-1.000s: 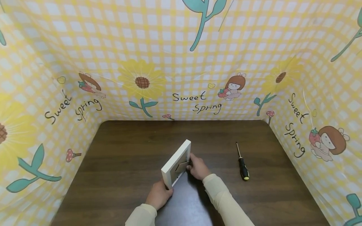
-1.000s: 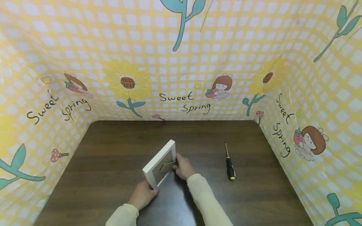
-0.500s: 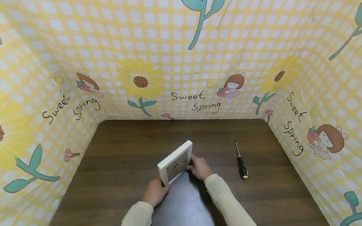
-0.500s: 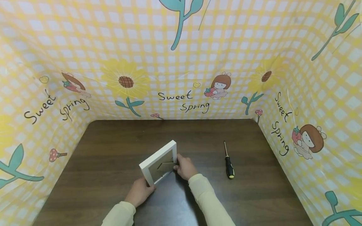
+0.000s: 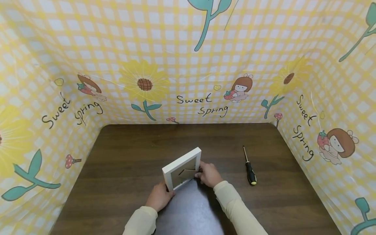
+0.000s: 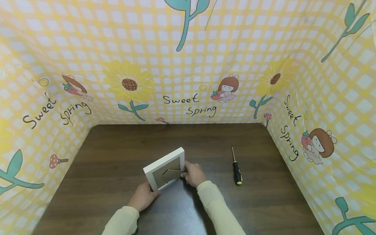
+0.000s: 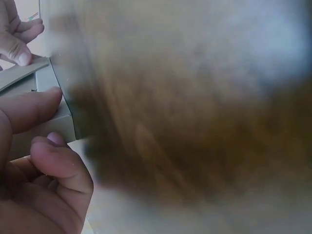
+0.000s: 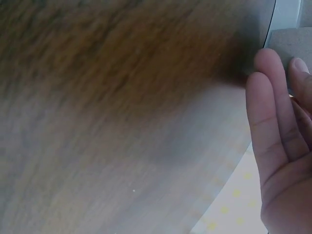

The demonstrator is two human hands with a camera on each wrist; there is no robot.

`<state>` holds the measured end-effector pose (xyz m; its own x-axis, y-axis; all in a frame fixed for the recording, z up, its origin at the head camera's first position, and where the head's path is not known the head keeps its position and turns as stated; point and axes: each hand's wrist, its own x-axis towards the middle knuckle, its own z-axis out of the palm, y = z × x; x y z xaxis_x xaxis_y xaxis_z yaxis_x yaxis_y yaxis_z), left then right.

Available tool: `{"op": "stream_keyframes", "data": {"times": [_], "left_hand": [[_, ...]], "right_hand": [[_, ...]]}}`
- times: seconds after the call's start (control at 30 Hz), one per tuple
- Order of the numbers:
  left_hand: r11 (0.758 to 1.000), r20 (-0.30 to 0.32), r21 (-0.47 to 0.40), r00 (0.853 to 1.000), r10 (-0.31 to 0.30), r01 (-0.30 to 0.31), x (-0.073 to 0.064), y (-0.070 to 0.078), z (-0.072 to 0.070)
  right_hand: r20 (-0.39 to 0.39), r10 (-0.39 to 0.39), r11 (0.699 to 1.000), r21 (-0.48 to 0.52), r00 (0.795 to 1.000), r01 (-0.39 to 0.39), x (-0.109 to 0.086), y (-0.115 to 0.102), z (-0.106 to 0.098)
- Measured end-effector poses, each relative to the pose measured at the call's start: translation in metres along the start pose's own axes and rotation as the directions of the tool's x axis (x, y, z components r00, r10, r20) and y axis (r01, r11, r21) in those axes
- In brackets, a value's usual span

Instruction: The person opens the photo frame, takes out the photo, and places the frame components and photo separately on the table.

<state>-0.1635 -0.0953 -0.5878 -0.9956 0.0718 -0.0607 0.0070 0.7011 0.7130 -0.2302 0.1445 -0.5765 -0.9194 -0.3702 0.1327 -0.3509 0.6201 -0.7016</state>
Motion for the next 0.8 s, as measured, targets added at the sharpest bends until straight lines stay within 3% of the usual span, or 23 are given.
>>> {"op": "stream_keyframes", "data": {"times": [0.3, 0.6, 0.8], "left_hand": [[0.999, 0.018, -0.01, 0.999, 0.038, -0.038, 0.006, -0.006, 0.0], [0.999, 0.047, -0.033, 0.999, 0.021, -0.02, 0.012, -0.003, -0.006], [1.0, 0.02, -0.004, 1.0, 0.015, -0.015, 0.017, 0.0, -0.008]], "right_hand": [[0.022, 0.059, 0.998, 0.007, 0.998, -0.059, -0.004, 0.0, -0.001], [0.008, 0.101, 0.995, -0.014, 0.995, -0.101, -0.011, -0.004, -0.002], [-0.071, 0.05, 0.99, -0.132, 0.996, -0.059, -0.017, -0.008, 0.001]]}}
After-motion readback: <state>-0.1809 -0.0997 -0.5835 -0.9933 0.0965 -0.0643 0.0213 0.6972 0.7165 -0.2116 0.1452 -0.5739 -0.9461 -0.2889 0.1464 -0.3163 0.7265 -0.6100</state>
